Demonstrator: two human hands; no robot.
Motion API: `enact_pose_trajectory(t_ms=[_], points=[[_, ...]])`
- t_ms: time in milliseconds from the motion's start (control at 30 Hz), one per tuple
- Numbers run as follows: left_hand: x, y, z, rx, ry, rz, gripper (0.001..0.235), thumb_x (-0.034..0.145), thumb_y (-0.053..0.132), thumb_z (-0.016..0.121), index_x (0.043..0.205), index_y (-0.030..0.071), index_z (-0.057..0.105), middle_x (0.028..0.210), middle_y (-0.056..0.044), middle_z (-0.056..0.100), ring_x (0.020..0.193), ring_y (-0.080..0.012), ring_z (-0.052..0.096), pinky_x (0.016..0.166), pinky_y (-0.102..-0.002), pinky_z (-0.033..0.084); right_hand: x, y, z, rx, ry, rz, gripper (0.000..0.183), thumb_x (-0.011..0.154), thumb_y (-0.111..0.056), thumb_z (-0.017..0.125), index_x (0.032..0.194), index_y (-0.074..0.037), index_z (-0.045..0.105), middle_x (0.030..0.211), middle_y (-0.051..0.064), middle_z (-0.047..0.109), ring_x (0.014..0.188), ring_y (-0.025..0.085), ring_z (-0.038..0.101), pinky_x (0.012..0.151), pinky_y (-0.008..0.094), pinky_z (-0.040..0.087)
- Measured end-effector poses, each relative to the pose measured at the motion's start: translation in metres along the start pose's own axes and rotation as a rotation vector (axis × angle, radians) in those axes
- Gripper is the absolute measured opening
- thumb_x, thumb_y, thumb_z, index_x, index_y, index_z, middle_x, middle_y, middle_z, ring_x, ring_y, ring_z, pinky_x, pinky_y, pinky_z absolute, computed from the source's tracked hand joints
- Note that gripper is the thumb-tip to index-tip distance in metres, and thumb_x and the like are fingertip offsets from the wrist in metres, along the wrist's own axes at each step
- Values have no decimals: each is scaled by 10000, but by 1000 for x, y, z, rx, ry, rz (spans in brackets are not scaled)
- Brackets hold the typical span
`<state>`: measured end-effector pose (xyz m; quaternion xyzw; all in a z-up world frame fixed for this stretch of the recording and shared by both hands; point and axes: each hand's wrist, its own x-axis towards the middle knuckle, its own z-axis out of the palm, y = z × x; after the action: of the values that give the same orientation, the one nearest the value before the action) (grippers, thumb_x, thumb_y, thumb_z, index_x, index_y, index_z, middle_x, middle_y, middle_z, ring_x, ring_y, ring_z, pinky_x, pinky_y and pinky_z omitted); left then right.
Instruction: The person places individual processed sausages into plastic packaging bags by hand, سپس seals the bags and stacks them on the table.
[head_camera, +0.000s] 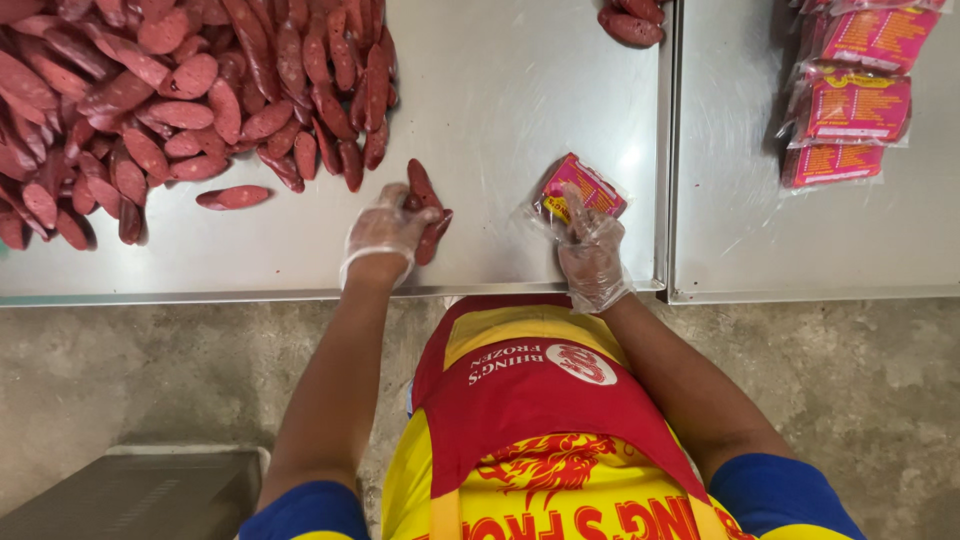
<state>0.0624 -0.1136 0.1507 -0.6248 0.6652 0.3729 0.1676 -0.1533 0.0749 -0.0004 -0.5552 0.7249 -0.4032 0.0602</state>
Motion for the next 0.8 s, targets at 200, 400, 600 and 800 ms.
enact_pose_trajectory(t_ms=[200, 400, 600, 800], points=[[24, 10, -3, 228, 28, 74, 410, 996, 286, 644, 1319, 58, 536, 1271, -232, 640, 1192, -373, 617, 1055, -436, 472, -8, 0, -2, -125, 72, -29, 782, 1032, -139, 759, 1640, -123, 268, 725, -21, 581, 584, 128, 542, 504, 283, 507], [6, -20, -1, -302, -4, 64, 214, 1001, 223, 616, 1197, 174, 684, 1090, -1, 739, 906, -157, 688, 912, -365, 546, -41, 5, -19, 171, -53, 328, 146, 995, -102, 677, 1109, -46, 606, 753, 27, 630, 597, 111, 597, 493, 270, 527], [9, -4, 113, -886, -195, -63, 173, 976, 157, 646, 1147, 137, 628, 836, -13, 664, 691, -109, 610, 605, -277, 530, -44, -1, -28, 489, -128, 467, 125, 991, -92, 687, 888, -78, 618, 720, 35, 662, 545, 94, 586, 479, 259, 510], [6, 41, 194, -1041, -92, 81, 246, 953, 142, 707, 1094, 36, 537, 889, -90, 712, 762, -143, 678, 676, -276, 554, -44, 3, -30, 322, -72, 122, 97, 980, -45, 686, 946, -63, 597, 812, 58, 658, 624, 111, 617, 545, 256, 527]])
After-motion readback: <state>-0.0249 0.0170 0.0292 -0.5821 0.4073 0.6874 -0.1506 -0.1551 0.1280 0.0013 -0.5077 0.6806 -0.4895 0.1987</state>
